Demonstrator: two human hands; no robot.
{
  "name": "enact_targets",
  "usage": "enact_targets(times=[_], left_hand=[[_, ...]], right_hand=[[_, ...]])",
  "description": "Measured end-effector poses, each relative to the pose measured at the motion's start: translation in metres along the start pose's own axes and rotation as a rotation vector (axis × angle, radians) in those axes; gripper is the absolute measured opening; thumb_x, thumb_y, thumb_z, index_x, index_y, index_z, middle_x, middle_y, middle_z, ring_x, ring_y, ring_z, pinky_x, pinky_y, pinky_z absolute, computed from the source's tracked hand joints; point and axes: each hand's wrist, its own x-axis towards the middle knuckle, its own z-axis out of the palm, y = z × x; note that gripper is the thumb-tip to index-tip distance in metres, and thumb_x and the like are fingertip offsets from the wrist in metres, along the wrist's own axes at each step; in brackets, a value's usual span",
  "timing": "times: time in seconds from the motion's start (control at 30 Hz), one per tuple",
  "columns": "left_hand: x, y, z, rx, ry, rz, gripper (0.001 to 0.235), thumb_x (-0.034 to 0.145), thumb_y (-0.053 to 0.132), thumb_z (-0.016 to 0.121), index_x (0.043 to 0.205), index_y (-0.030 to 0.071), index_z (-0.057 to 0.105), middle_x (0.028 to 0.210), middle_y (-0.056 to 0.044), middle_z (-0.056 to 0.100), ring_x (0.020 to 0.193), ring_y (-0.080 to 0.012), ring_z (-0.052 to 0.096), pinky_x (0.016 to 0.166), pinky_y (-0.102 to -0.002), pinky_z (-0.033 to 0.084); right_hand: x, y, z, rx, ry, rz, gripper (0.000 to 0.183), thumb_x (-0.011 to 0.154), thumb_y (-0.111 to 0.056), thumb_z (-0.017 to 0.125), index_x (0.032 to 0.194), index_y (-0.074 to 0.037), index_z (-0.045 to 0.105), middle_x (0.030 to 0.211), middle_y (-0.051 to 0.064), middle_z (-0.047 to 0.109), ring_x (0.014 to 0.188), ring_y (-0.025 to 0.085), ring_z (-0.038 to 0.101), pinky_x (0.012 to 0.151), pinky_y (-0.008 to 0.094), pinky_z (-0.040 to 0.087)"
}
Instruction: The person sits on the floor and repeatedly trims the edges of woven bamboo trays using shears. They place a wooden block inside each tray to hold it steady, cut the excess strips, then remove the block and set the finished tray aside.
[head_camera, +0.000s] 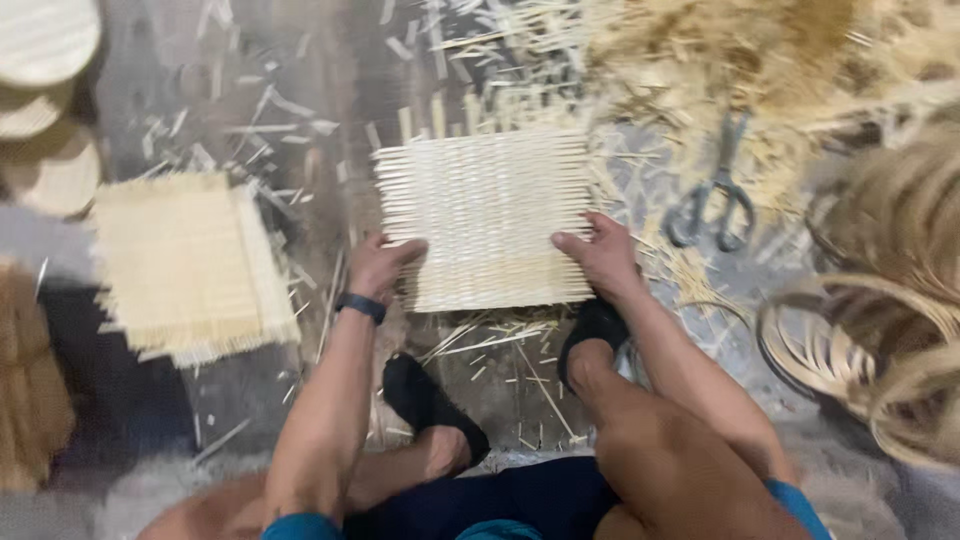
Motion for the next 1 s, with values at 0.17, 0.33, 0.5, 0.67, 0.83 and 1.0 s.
enact_targets(times=[0.17, 0.33, 0.5, 0.67, 0.83, 1.0], left_hand=[[0.002, -0.005, -0.008, 0.067, 0.010, 0.089, 0.049, 0.083, 0.016, 0.083, 0.125, -0.003, 0.067, 0.106, -0.007, 0.073, 0.083, -0.0160, 0.064, 0.064, -0.031, 0.049], [0.001, -0.013, -0.044, -0.307, 0.262, 0.246, 0.055, 0.090, 0.002, 0.076, 0.134, 0.001, 0.044, 0.107, -0.008, 0.067, 0.091, -0.0202, 0.071, 0.059, -0.026, 0.056], [0.010, -0.015, -0.067, -0.464, 0.180, 0.303, 0.046, 0.099, -0.002, 0.072, 0.138, -0.001, 0.047, 0.101, -0.010, 0.066, 0.079, -0.0160, 0.063, 0.058, -0.027, 0.049], [0.005, -0.011, -0.064, -0.494, 0.147, 0.405, 0.051, 0.102, -0.006, 0.071, 0.141, 0.003, 0.039, 0.104, -0.010, 0.061, 0.084, -0.0174, 0.062, 0.064, -0.032, 0.050], [-0.026, 0.011, -0.065, -0.417, 0.278, 0.305, 0.047, 0.102, 0.007, 0.065, 0.143, 0.007, 0.044, 0.117, -0.011, 0.067, 0.095, -0.0232, 0.069, 0.079, -0.037, 0.059], [-0.038, 0.019, -0.065, -0.466, 0.252, 0.307, 0.044, 0.103, 0.009, 0.065, 0.143, 0.005, 0.046, 0.120, -0.010, 0.068, 0.097, -0.0249, 0.069, 0.079, -0.038, 0.058]], right_hand=[[-0.023, -0.016, -0.071, -0.223, 0.305, -0.201, 0.035, 0.087, -0.012, 0.084, 0.116, -0.001, 0.068, 0.100, 0.005, 0.071, 0.087, 0.012, 0.067, 0.078, 0.027, 0.057], [-0.116, -0.050, -0.225, -0.678, 0.892, -0.512, 0.021, 0.091, -0.005, 0.078, 0.111, -0.004, 0.071, 0.105, 0.011, 0.064, 0.097, 0.023, 0.066, 0.087, 0.034, 0.054], [-0.212, -0.058, -0.331, -1.140, 1.117, -0.373, 0.021, 0.092, -0.008, 0.084, 0.105, 0.000, 0.070, 0.109, 0.015, 0.062, 0.106, 0.032, 0.060, 0.091, 0.044, 0.050], [-0.249, -0.067, -0.375, -0.899, 1.205, -0.320, 0.031, 0.092, -0.012, 0.078, 0.117, 0.002, 0.066, 0.117, 0.017, 0.057, 0.105, 0.029, 0.062, 0.091, 0.043, 0.053], [-0.284, -0.073, -0.403, -0.835, 1.047, 0.231, 0.037, 0.093, -0.033, 0.081, 0.110, -0.002, 0.071, 0.103, 0.015, 0.068, 0.100, 0.030, 0.068, 0.097, 0.042, 0.054], [-0.309, -0.050, -0.368, -1.149, 1.133, 0.048, 0.046, 0.087, -0.041, 0.089, 0.104, -0.001, 0.073, 0.103, 0.020, 0.066, 0.095, 0.035, 0.064, 0.081, 0.047, 0.052]])
